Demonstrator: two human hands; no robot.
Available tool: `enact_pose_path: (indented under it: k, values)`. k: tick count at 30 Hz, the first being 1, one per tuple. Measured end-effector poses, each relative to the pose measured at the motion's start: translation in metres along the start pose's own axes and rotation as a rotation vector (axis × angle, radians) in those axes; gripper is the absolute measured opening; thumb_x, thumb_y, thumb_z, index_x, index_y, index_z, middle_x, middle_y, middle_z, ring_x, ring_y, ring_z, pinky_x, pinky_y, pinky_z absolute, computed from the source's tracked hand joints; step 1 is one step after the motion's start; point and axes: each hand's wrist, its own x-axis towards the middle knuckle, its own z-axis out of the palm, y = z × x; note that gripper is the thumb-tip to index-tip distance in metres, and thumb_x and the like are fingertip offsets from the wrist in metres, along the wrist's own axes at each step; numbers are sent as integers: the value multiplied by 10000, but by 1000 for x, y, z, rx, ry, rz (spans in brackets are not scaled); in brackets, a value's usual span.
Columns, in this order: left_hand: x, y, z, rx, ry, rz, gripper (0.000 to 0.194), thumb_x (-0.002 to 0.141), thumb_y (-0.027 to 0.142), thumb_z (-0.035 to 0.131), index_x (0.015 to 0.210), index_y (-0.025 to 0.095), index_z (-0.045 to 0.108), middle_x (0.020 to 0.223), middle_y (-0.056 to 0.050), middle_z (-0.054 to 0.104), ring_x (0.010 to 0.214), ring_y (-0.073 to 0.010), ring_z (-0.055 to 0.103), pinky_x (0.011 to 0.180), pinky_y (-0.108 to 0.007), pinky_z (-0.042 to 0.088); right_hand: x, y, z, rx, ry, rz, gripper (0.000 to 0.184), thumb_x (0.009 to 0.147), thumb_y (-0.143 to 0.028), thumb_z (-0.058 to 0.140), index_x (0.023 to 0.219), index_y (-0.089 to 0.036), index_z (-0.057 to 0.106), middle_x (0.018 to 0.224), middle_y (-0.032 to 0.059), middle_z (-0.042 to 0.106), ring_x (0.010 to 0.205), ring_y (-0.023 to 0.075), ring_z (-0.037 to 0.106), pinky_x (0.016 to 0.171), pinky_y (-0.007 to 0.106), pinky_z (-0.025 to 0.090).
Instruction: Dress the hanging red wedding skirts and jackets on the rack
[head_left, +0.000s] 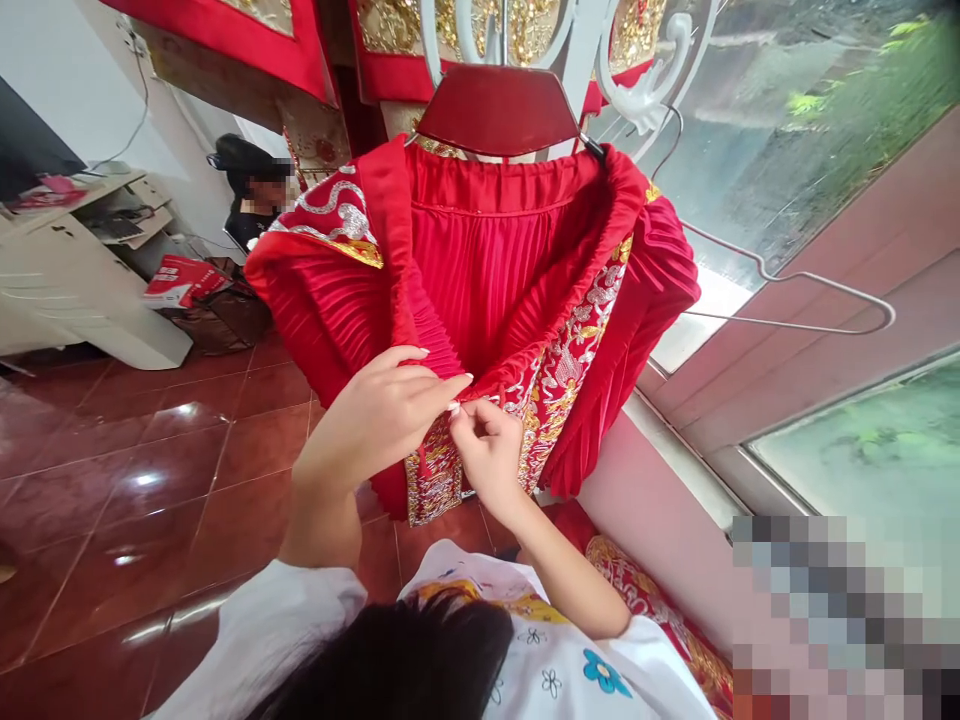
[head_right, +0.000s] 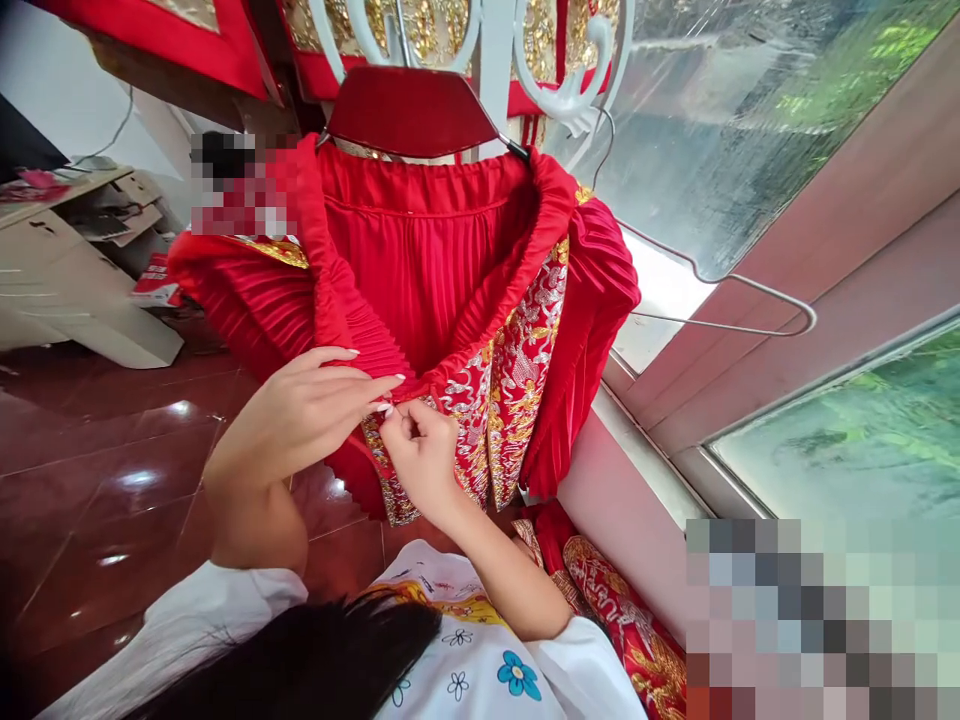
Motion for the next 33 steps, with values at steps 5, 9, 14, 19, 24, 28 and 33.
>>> enact_pose_path:
  k: [5,9,14,19,24,28,33]
  values:
    - [6,3,-1,-37,42,-101,308,893,111,474,1182,112,582,936,-41,707,743,-146,617,855,-329,428,3,-10,-10,119,-98,79,324,823,-354,511,596,-123,501,525,-35,364,501,44,285,475,180,235]
    - [14,1,-5,-119,-97,-220,185,916,186,465,961,157,643,951,-3,691,839,-146,615,813,-310,414,11,-19,-17,234,-94,147,350,784,-443,553,652,-119,550,519,-35,378,483,45,281,455,181,236]
    - [15,8,-3,-32,68,-223,208,908,211,472,769,176,622,799,19,675,754,-150,601,787,-330,392,3,-18,-11,169,-14,2,306,838,-377,512,668,-126,557,530,-26,406,482,49,315,463,184,270]
    - [13,21,-2,100,241,-211,151,859,163,520,733,171,603,741,2,662,702,-152,583,766,-334,394,-5,-17,-2,-58,132,-308,267,864,-211,488,615,-122,520,517,-34,363,483,35,303,493,181,270]
    - [16,21,-8,131,97,-136,140,867,167,490,781,166,601,782,-2,657,743,-162,579,777,-347,376,-2,-18,-10,113,58,-129,301,838,-278,520,578,-132,479,506,-39,349,485,41,298,477,180,269]
    - [17,14,-7,-5,-59,-139,174,883,199,453,809,167,607,840,-7,658,842,-172,589,820,-350,344,-1,-19,-17,302,1,57,279,810,-354,539,641,-133,531,511,-35,402,474,51,330,454,183,275]
    - [12,3,1,-290,-34,-133,207,907,245,439,814,186,614,845,10,664,827,-147,590,847,-346,315,-10,-27,-15,181,-6,-38,261,841,-330,508,673,-134,550,513,-36,407,463,46,332,453,180,276]
